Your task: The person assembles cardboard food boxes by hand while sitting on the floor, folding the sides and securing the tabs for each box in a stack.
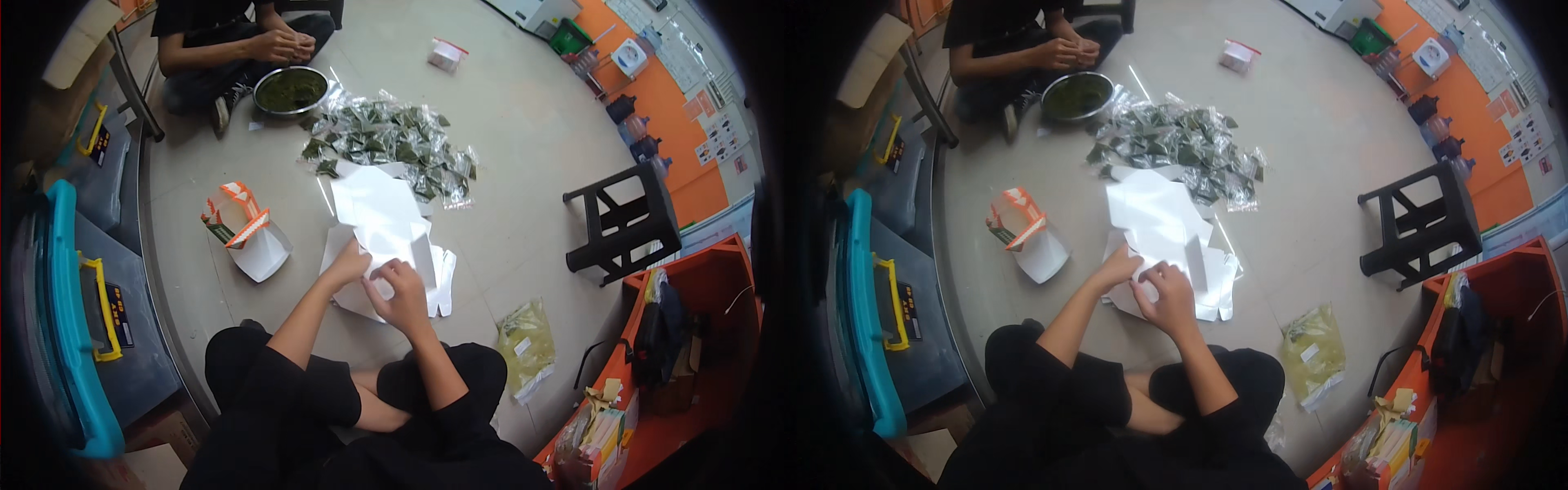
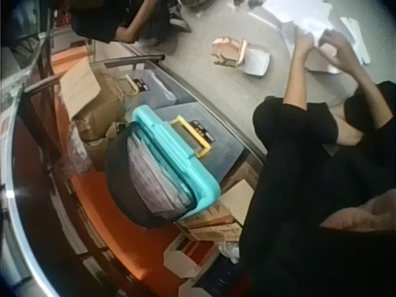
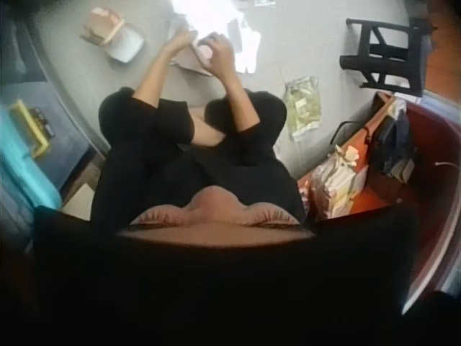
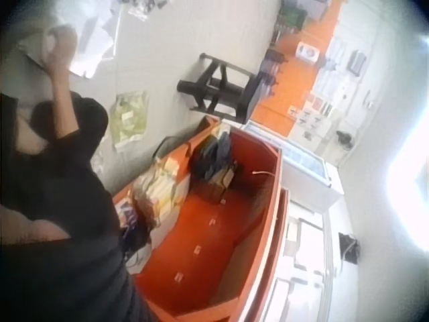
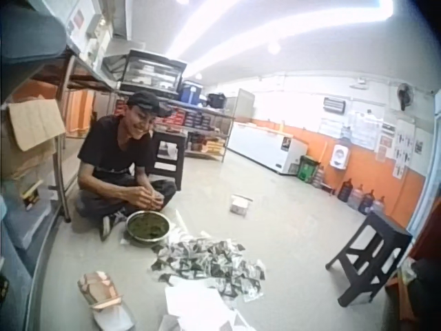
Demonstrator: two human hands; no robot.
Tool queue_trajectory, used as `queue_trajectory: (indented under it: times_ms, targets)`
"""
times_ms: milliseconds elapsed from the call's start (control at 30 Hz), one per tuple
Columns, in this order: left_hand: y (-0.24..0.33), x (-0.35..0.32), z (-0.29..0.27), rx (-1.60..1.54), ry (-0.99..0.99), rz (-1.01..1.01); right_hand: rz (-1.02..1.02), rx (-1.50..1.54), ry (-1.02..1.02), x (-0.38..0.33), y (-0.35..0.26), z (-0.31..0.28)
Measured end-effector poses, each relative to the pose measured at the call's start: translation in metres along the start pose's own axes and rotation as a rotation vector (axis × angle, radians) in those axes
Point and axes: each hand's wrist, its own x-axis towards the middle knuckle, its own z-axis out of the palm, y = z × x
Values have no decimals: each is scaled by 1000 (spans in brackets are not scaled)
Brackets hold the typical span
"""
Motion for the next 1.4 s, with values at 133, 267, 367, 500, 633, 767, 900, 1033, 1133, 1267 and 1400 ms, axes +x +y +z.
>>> queue_trajectory:
  times_ms: [133,267,367,500,633,767,900,1033,1133,1267,1400]
  targets:
    - [-12,7,-11,116,218,180,87,-203,412,14,-13,-25]
    - [3,2,-1,293,245,225,518,296,327,3,31,-19]
    - [-7,6,9,245,267,205,542,725,90,-5,62,-7]
    - [11,-3,30,816,732,636,713,533,58,5,55,-14]
    - [26,-7,47,794,688,793,460,373,148,8,54,-3]
    - [15,-2,31,-414,188,-99,247,279,41,6,37,1]
    - [16,-2,26,-555,186,-133,144,204,31,5,31,3]
    - [10,0,20,-456,177,-126,163,214,89,3,38,4]
    - [14,2,17,-439,80,-117,334,375,188,5,38,-2]
    - [12,5,15,-171,149,127,544,525,257,5,47,-3]
    - [17,2,19,70,165,201,654,615,242,1,51,-5]
